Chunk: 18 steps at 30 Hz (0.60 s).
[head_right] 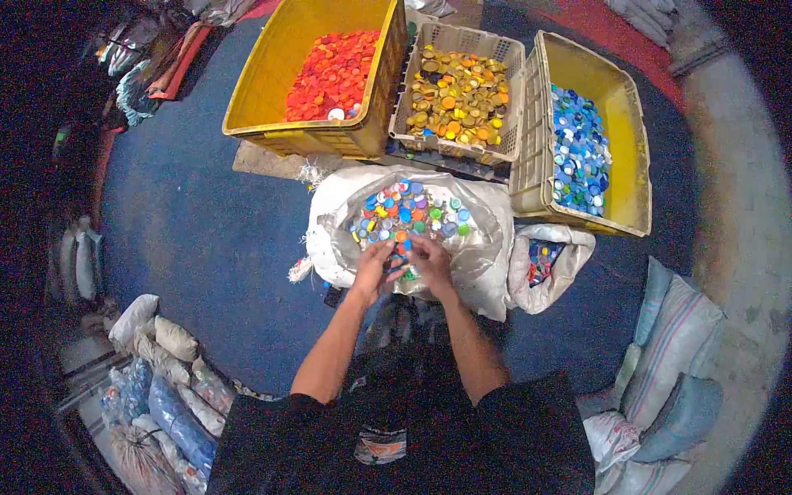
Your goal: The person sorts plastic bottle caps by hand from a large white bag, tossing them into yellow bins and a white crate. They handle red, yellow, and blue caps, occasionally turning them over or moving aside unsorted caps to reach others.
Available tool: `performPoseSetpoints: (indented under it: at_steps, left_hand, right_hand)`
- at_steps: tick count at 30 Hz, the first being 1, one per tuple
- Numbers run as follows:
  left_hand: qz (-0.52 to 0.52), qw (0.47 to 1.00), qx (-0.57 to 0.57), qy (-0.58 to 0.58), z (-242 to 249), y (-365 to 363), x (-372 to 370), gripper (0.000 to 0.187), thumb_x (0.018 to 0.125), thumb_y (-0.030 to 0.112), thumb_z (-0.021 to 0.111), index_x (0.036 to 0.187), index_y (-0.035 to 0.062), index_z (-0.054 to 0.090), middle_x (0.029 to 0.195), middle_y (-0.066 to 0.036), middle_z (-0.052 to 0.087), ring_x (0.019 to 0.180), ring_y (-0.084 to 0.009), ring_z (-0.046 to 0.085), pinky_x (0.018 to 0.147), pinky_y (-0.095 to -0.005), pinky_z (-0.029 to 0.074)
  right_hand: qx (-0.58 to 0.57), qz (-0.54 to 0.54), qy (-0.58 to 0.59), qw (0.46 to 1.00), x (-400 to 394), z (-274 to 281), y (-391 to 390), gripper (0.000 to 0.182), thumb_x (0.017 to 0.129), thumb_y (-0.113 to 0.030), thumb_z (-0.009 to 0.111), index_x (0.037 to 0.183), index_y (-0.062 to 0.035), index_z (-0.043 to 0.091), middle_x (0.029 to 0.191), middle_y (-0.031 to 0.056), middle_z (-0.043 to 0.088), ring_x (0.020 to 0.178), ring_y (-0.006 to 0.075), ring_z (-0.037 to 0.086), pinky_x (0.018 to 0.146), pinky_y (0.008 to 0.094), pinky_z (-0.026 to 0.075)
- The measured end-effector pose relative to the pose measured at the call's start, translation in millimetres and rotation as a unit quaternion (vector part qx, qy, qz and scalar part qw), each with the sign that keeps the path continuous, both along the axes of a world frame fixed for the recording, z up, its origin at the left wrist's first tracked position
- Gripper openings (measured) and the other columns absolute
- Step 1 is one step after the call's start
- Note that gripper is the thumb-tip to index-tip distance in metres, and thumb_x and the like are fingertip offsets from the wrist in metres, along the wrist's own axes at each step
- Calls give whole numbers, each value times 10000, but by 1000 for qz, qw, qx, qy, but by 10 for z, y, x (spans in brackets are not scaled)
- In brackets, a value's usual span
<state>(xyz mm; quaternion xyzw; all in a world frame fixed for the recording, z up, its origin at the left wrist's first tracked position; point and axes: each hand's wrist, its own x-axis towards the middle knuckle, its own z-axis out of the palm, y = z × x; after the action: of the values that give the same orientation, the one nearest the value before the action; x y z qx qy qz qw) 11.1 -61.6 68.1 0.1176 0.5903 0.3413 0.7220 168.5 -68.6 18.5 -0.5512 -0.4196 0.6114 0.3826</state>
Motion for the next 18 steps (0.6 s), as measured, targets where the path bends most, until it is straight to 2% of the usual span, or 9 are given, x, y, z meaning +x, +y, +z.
performPoseSetpoints:
  at_steps: [2, 3, 5, 9, 12, 15, 18]
  left_hand:
    - [4, 1000, 6, -15, 12, 106, 46, 328, 879, 224, 650, 1123, 50, 517, 930, -38, 589, 796, -117, 575, 673, -283, 543]
    - [-1, 1000, 17, -5, 22, 142, 73, 329, 868, 199, 663, 1117, 42, 516, 928, -47, 590, 787, -119, 580, 665, -285, 545]
    - [7, 1000, 20, -10, 41, 187, 94, 346, 829, 124, 702, 1092, 4, 510, 922, -87, 596, 771, -146, 604, 622, -287, 548]
    - [3, 1000, 20, -2, 43, 194, 69, 299, 837, 101, 679, 1064, -1, 513, 927, -92, 596, 748, -168, 616, 610, -279, 552]
    - [13, 999, 26, -15, 33, 214, 19, 249, 843, 79, 659, 1036, -1, 523, 934, -91, 592, 730, -173, 617, 621, -279, 558]
    - [14, 999, 34, -19, 94, 264, -23, 201, 842, 57, 645, 1000, -5, 537, 937, -94, 597, 738, -186, 627, 648, -283, 562]
    - [-23, 998, 41, -51, 82, 319, -75, 310, 834, 87, 671, 1080, -25, 520, 926, -100, 612, 750, -150, 620, 716, -283, 575]
  right_hand:
    - [-45, 2, 56, 997, -78, 430, 22, 355, 858, -68, 598, 1189, 44, 533, 995, 136, 661, 953, 211, 642, 775, 309, 522]
    - [-62, -17, 49, 997, -112, 471, 33, 352, 844, -41, 614, 1167, 72, 530, 1026, 165, 650, 989, 217, 629, 820, 303, 516]
    - [-34, -34, 41, 998, -112, 300, 29, 380, 822, -21, 636, 1177, 64, 529, 1053, 171, 642, 1007, 216, 623, 837, 303, 513]
    - [-20, -48, 12, 999, -134, 195, 12, 440, 783, 17, 667, 1200, 43, 528, 1097, 168, 631, 1023, 213, 615, 849, 290, 506]
    - [16, -42, 81, 996, -152, 201, 44, 423, 816, -66, 676, 1201, 38, 534, 1055, 135, 645, 970, 187, 625, 847, 284, 507]
    - [-15, -40, 76, 996, -79, 329, 59, 415, 829, -70, 645, 1209, 43, 521, 1005, 125, 650, 896, 172, 635, 781, 267, 519]
    - [-65, -48, 153, 985, -77, 236, 119, 402, 817, -105, 640, 1190, 6, 541, 1052, 118, 644, 876, 147, 634, 695, 258, 519]
